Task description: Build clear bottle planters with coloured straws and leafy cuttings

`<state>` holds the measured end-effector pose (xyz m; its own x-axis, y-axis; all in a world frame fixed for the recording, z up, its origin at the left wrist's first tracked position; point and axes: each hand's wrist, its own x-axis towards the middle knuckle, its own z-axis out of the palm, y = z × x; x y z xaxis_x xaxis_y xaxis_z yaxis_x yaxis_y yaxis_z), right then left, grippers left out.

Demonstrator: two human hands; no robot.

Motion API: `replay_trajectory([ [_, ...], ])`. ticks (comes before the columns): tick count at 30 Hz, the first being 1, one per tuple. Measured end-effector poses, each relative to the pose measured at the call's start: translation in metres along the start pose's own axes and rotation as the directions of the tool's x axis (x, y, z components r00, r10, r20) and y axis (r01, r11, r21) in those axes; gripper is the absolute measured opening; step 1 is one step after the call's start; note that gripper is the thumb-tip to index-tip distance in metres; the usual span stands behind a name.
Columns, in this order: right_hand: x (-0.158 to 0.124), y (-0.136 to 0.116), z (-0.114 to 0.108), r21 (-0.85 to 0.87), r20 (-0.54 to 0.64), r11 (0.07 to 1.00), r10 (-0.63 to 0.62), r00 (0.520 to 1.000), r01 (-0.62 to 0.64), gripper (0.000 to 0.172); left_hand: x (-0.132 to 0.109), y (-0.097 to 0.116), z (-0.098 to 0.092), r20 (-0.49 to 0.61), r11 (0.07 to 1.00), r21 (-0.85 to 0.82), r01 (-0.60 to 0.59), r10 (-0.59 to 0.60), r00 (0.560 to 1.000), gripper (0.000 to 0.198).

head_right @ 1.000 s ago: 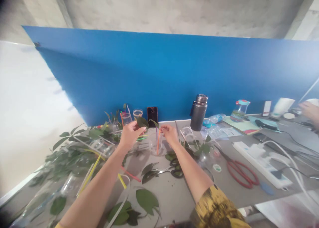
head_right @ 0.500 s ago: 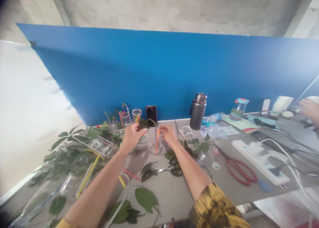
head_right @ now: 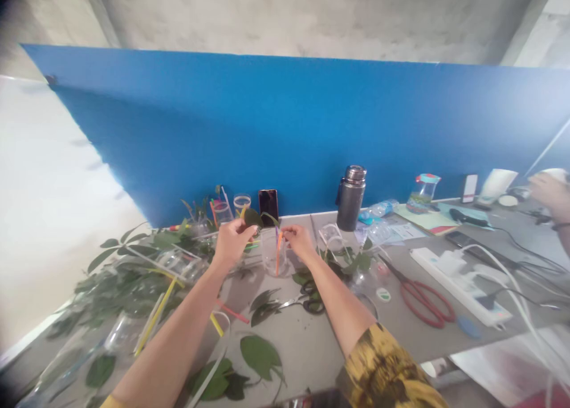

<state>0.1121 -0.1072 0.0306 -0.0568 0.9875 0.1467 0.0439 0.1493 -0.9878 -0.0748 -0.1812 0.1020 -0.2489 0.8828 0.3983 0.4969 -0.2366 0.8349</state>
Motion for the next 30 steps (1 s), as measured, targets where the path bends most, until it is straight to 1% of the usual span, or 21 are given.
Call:
replay_trajectory([
  [5,-0.0019,-0.0036,-0.0006,-0.013,0.001,1.000,0.010,1.000,-0.010,0.021,-0.0014,0.0011,0.0032,0.013,1.000,0.012,-0.023,0.023,1.000,0.023],
  [13,-0.0008,-0.0018,-0.0001,-0.009,0.007,1.000,0.019,1.000,-0.018,0.020,-0.0013,0.0042,0.0005,0.016,1.000,-0.022,0.004,-0.004,1.000,0.024],
  [16,-0.0008,-0.0014,0.0003,-0.015,0.009,1.000,0.017,1.000,-0.017,0.020,-0.0019,0.0036,0.0013,0.021,1.000,0.026,-0.001,0.001,1.000,0.023],
  [22,-0.0012,-0.0016,0.0003,-0.012,0.008,1.000,0.022,1.000,-0.022,0.020,-0.0005,-0.0008,0.0018,-0.015,0.995,0.093,-0.027,0.028,0.999,0.024],
  [30,0.0003,-0.0002,-0.0013,-0.019,0.021,1.000,0.020,1.000,-0.020,0.021,-0.0017,-0.0051,0.0056,0.014,0.992,0.124,-0.036,0.035,0.999,0.027],
])
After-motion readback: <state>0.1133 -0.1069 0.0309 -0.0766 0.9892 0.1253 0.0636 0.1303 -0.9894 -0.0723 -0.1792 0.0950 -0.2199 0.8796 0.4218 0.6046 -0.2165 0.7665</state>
